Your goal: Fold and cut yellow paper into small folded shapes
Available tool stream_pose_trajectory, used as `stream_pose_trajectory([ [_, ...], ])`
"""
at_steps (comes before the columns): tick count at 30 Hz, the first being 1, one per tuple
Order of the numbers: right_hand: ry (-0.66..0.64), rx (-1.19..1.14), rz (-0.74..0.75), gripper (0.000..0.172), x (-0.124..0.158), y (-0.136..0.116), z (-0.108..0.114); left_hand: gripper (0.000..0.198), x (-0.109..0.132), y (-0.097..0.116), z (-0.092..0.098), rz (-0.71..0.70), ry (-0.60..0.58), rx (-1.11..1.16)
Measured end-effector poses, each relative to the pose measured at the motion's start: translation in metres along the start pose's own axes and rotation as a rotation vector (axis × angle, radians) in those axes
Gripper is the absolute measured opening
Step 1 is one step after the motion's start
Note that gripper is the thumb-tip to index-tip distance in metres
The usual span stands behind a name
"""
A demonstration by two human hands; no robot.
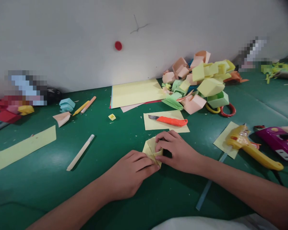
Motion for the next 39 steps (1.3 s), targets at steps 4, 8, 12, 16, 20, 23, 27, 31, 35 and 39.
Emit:
stream_pose_trajectory([
  [4,-0.001,0.011,0.009,0.009,0.001,0.001,-0.0009,0.046,-0.0003,-0.0002,0.0001,0.009,-0.008,0.004],
  [8,-0.009,0.04,0.013,0.01,0.0017,0.0001,-0.0018,0.044,0.0002,-0.0002,-0.0005,0.006,-0.017,0.016],
  [12,-0.014,0.058,0.021,0.007,0.0016,-0.0017,-0.002,0.05,0.0001,0.0003,-0.0007,0.013,-0.032,0.004],
  [16,-0.013,0.059,0.018,0.009,0.002,-0.0018,-0.0024,0.049,-0.0003,0.0002,-0.0012,0.041,-0.036,-0.005],
  [20,-0.006,0.045,0.02,0.01,0.0023,-0.0015,-0.0024,0.048,-0.0004,0.0001,-0.0023,0.043,-0.039,-0.01],
  [23,-0.001,0.038,0.014,0.011,0.0015,-0.0013,-0.0017,0.048,-0.0005,0.0003,-0.0025,0.026,-0.025,-0.032],
  [27,-0.004,0.046,0.0,0.013,-0.0001,-0.001,-0.0015,0.049,-0.0003,0.0007,-0.0026,0.0,-0.016,-0.068],
  [31,-0.006,0.067,-0.017,0.017,-0.0007,0.001,-0.0029,0.049,0.0005,0.0009,-0.0034,-0.031,-0.026,-0.083],
  [35,-0.004,0.088,-0.018,0.025,-0.0008,0.0031,-0.0044,0.05,0.0005,0.0009,-0.0037,-0.039,-0.035,-0.084],
  [39,-0.007,0.104,-0.015,0.026,-0.0012,0.0036,-0.005,0.052,-0.0002,0.0021,-0.003,-0.043,-0.036,-0.096],
])
Point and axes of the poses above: each hand's wrist, its own x-axis away from the middle knuckle, its own z-axis out of the back of the hand, y = z × x, the point moved 3 cm from there along -x, towards the middle knuckle, and after that the axes turned 7 degrees about z, right-handed, at the moved point
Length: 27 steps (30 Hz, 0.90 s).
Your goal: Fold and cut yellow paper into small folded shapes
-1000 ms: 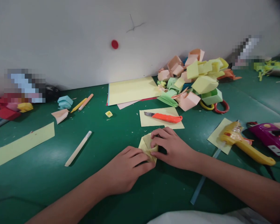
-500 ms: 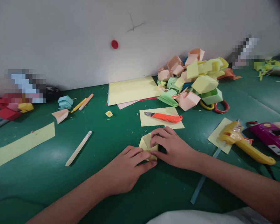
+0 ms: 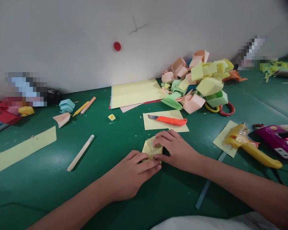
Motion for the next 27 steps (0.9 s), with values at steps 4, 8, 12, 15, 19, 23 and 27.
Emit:
stream_pose_trajectory([
  [4,-0.004,0.014,0.004,0.026,-0.001,-0.001,0.001,0.053,0.0,0.0,0.001,0.015,-0.021,0.014],
  [8,-0.004,-0.023,-0.005,0.026,0.0,-0.002,0.004,0.053,0.0,0.0,0.001,0.027,-0.029,0.035],
  [12,-0.017,-0.045,0.001,0.033,0.001,-0.004,0.007,0.052,0.0,0.0,0.0,0.028,-0.014,0.024],
  [15,-0.041,-0.041,0.011,0.038,0.001,-0.003,0.008,0.052,0.0,0.0,-0.001,0.021,-0.006,-0.001],
  [19,-0.069,-0.063,-0.006,0.04,-0.001,0.004,0.01,0.052,0.0,0.0,0.0,0.02,-0.011,-0.018],
  [23,-0.057,-0.091,-0.035,0.037,-0.001,0.013,0.013,0.053,0.0,0.001,0.001,0.021,0.003,-0.022],
  [27,-0.015,-0.099,-0.063,0.033,-0.001,0.023,0.015,0.052,0.0,0.001,0.002,0.023,0.011,-0.018],
])
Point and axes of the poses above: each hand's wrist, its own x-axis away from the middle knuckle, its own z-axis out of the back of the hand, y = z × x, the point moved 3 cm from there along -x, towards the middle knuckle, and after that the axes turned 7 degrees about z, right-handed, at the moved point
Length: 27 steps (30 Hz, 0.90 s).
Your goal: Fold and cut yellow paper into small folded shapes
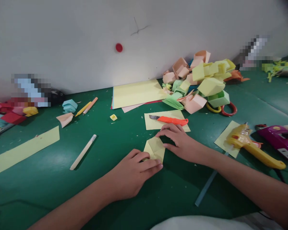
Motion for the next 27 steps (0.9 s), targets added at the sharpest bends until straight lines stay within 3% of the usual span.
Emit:
stream_pose_trajectory([
  [4,0.024,0.002,-0.028,0.033,0.001,0.006,0.002,0.051,0.0,0.0,0.0,0.01,-0.004,0.01],
  [12,-0.034,0.089,0.141,0.048,0.006,0.002,-0.002,0.046,0.002,-0.001,-0.001,-0.005,0.017,0.03],
  [22,-0.064,0.104,0.234,0.028,0.006,0.0,0.012,0.03,0.004,-0.003,0.001,0.012,0.171,0.087],
  [27,-0.116,0.075,0.292,0.047,0.01,-0.004,0.017,0.02,0.005,-0.005,-0.001,0.029,0.213,0.116],
])
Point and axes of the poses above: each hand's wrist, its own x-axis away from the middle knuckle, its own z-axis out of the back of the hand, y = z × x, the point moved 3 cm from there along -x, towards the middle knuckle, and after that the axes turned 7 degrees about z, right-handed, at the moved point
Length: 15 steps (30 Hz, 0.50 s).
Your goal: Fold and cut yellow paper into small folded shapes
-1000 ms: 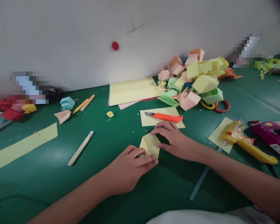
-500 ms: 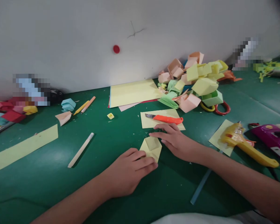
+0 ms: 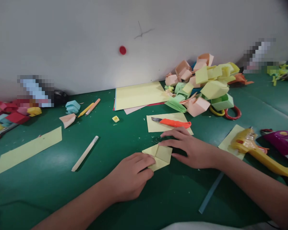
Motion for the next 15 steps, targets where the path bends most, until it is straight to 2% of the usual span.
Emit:
stream_pose_trajectory([
  [3,-0.042,0.012,0.041,0.055,0.0004,-0.0034,-0.0004,0.021,0.0,-0.0028,-0.0002,-0.012,0.026,-0.001],
  [8,-0.021,0.076,0.115,0.031,-0.0016,-0.0013,-0.0039,0.025,0.0002,-0.0071,0.0015,-0.032,0.021,-0.017],
  [15,0.013,0.09,0.179,0.02,-0.0053,-0.0009,-0.0062,0.023,-0.0024,-0.0043,0.0059,0.009,0.023,-0.029],
])
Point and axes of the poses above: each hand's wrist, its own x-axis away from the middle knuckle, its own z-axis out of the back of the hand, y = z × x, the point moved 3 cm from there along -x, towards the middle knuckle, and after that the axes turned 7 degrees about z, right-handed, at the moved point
